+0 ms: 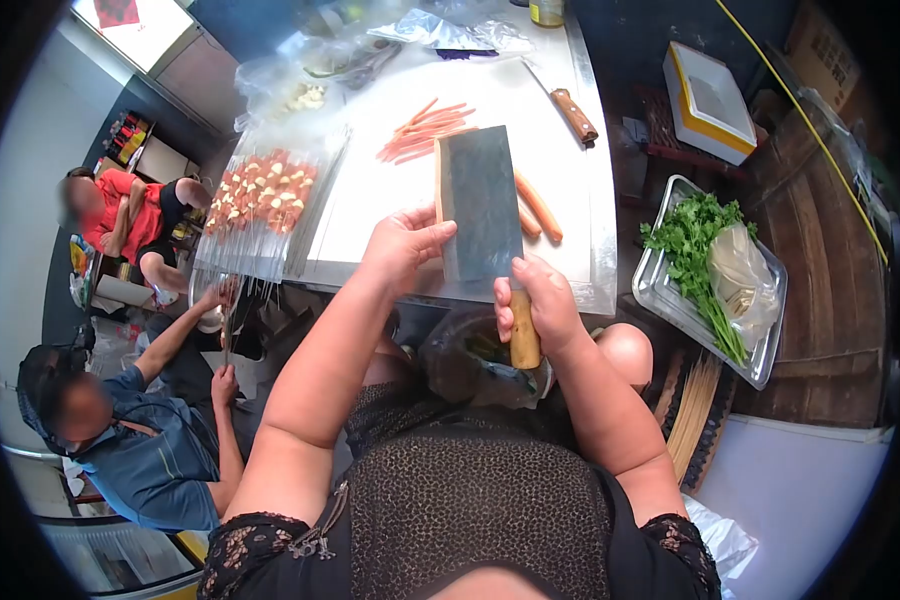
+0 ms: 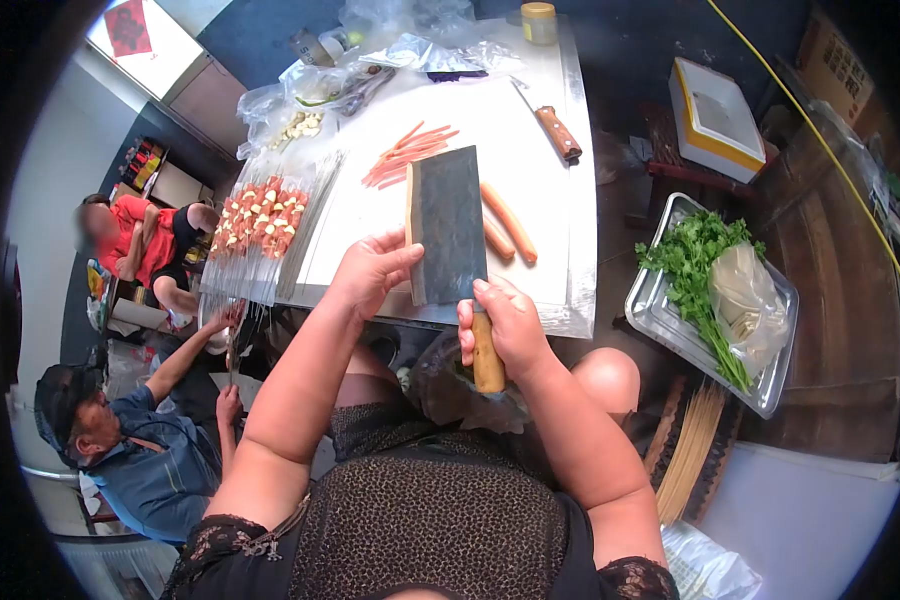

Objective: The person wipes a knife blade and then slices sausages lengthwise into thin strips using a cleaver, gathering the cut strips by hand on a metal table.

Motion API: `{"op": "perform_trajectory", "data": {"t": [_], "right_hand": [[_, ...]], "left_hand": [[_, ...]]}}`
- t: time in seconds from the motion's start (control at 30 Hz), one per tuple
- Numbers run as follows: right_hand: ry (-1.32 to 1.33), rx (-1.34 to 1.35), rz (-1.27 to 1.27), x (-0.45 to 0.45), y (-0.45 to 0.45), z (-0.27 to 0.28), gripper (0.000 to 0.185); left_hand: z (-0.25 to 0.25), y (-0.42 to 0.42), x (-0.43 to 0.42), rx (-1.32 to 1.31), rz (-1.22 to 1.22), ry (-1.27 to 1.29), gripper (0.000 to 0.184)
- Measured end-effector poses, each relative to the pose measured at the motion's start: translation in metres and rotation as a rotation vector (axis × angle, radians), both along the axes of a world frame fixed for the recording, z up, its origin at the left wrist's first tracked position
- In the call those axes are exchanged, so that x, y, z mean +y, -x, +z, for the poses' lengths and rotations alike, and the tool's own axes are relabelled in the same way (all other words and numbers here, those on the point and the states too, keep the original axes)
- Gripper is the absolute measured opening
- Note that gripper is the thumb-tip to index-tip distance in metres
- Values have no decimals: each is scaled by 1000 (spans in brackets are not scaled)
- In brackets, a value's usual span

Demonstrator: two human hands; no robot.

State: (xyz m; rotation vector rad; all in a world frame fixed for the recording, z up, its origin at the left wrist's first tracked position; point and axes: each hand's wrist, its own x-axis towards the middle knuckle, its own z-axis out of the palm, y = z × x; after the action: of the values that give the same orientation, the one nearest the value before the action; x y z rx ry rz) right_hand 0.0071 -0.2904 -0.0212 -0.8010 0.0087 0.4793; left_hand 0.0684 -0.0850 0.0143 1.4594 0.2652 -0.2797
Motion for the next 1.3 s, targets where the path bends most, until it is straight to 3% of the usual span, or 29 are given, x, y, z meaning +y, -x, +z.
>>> {"op": "perform_trajectory", "data": {"t": [0.2,0.43,0.57,0.7,0.77,0.83,1.0,1.1,1.3], "right_hand": [[0,6,-73,-16,-6,-2,20],[-44,-2,-297,-39,-17,-4,22],[-43,-5,-307,-45,-18,4,20],[-31,2,-300,-47,-15,3,20],[-29,-30,-284,-48,-16,4,19],[-20,-25,-282,-49,-17,1,19],[7,-39,-294,-48,-16,-4,20],[13,-66,-300,-48,-15,-4,20],[-28,-61,-330,-48,-18,-11,21]], "left_hand": [[11,-42,13,-105,-120,-122,35],[91,-133,5,-368,-262,-426,27],[75,-165,32,-359,-309,-551,33],[28,-164,62,-469,-250,-1365,49],[12,-146,57,-764,-298,-1357,45],[2,-117,36,-874,-595,-918,38],[-20,-62,12,-1117,-642,-1214,30],[-16,-55,12,-1089,-583,-1306,28],[45,-33,7,-1188,-659,-1129,24]]}}
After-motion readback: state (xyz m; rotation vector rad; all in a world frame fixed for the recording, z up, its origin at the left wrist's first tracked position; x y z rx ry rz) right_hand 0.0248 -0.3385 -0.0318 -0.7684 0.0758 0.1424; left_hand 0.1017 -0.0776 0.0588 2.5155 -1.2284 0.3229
